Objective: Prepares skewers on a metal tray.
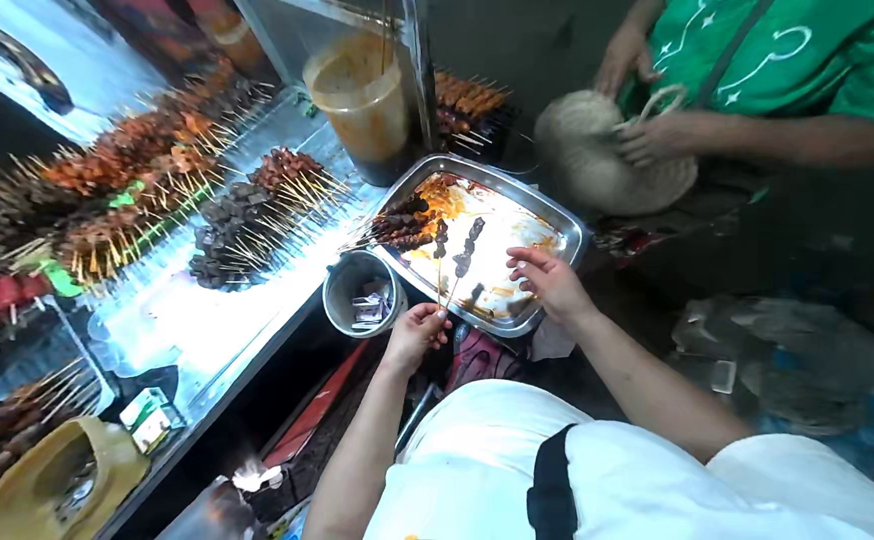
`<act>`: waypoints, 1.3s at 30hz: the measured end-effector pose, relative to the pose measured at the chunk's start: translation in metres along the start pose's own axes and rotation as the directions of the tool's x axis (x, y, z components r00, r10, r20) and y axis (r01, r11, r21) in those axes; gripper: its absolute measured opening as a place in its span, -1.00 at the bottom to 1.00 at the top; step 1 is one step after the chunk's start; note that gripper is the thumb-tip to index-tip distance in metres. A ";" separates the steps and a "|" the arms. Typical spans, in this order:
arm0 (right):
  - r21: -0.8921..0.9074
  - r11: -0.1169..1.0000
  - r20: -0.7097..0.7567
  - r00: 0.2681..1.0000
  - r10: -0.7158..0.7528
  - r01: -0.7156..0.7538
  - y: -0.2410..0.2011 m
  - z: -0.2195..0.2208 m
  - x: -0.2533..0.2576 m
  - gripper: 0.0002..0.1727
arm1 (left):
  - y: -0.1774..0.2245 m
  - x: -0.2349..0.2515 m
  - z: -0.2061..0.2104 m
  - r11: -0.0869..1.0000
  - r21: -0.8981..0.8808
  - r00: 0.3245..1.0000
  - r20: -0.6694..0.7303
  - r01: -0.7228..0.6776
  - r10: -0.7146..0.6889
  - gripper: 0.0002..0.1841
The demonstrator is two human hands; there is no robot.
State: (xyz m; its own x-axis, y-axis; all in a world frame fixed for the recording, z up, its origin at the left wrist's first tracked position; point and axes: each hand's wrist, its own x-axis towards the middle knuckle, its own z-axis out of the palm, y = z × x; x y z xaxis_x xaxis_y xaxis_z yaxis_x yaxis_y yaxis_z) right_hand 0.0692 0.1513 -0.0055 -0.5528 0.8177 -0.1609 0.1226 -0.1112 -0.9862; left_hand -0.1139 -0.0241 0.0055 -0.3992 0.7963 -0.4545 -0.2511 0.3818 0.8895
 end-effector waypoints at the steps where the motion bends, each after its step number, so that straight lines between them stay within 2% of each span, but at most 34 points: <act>1: -0.022 1.000 -0.005 1.000 -0.010 0.010 0.002 -0.002 0.002 -0.67 | 0.002 0.004 -0.004 0.998 0.064 1.000 -0.008 0.012 -0.012 -0.85; 4: -0.068 0.997 -0.012 0.999 -0.036 0.035 0.009 -0.011 0.005 -0.68 | 0.008 0.013 -0.019 0.939 0.334 0.996 -0.045 0.085 -0.074 -0.76; 8: -0.122 0.992 -0.007 1.000 -0.022 0.021 0.009 -0.019 0.007 -0.68 | 0.019 0.023 -0.031 0.735 0.661 0.989 -0.086 0.147 -0.121 -0.66; 11: -0.133 0.990 -0.011 0.999 -0.045 0.043 0.011 -0.025 0.010 -0.68 | 0.031 0.025 -0.035 0.513 0.845 0.983 -0.183 0.154 0.007 -0.62; 13: -0.142 0.989 -0.025 0.998 -0.057 0.052 0.007 -0.027 0.013 -0.68 | 0.036 0.025 -0.033 0.414 0.897 0.969 -0.218 0.153 0.115 -0.66; 16: -0.160 0.984 -0.031 0.996 -0.084 0.078 0.001 -0.030 0.016 -0.68 | 0.032 0.025 -0.022 0.325 0.946 0.914 -0.115 -0.019 0.389 -0.77; 17: -0.165 0.982 -0.030 0.995 -0.093 0.087 0.000 -0.030 0.016 -0.68 | 0.032 0.025 -0.016 0.287 0.956 0.910 -0.066 -0.060 0.409 -0.79; 18: -0.172 0.981 -0.026 0.995 -0.100 0.094 0.000 -0.031 0.017 -0.68 | 0.032 0.026 -0.010 0.249 0.967 0.931 -0.040 -0.056 0.363 -0.79; 21: -0.190 0.973 -0.004 0.991 -0.133 0.130 0.002 -0.033 0.019 -0.69 | 0.037 0.031 0.004 0.177 0.983 0.993 -0.072 0.054 0.093 -0.74; 23: -0.186 0.971 0.004 0.988 -0.152 0.150 0.002 -0.033 0.021 -0.69 | 0.042 0.030 0.006 0.178 0.981 0.997 -0.083 0.081 0.006 -0.71; 29: -0.183 0.969 0.023 0.986 -0.166 0.168 0.005 -0.040 0.029 -0.70 | 0.049 0.030 0.004 0.227 0.974 0.999 -0.020 0.025 -0.027 -0.70; 32: -0.170 0.972 0.003 0.987 -0.163 0.161 0.003 -0.037 0.034 -0.71 | 0.051 0.025 0.000 0.459 0.882 0.989 0.040 -0.102 0.142 -0.71; 34: -0.110 0.989 -0.003 0.995 -0.099 0.098 0.001 -0.025 0.034 -0.71 | 0.046 0.022 0.004 0.623 0.757 0.969 0.054 -0.197 0.241 -0.73; 37: 0.134 0.983 0.123 0.986 0.108 -0.124 -0.008 0.006 0.028 -0.63 | 0.030 0.021 0.020 0.787 0.576 0.969 0.042 -0.222 0.242 -0.74; 39: 0.330 0.906 0.182 0.959 0.215 -0.266 -0.016 0.028 0.023 -0.64 | 0.019 0.021 0.030 0.845 0.489 0.974 0.041 -0.216 0.225 -0.76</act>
State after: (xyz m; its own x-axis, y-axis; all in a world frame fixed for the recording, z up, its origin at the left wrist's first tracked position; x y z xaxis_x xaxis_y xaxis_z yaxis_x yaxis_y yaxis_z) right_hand 0.0314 0.1556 0.0055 -0.6542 0.6577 -0.3735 -0.0139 -0.5043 -0.8634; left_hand -0.1005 0.0142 0.0142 -0.4085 0.8805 -0.2405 0.3048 0.3800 0.8733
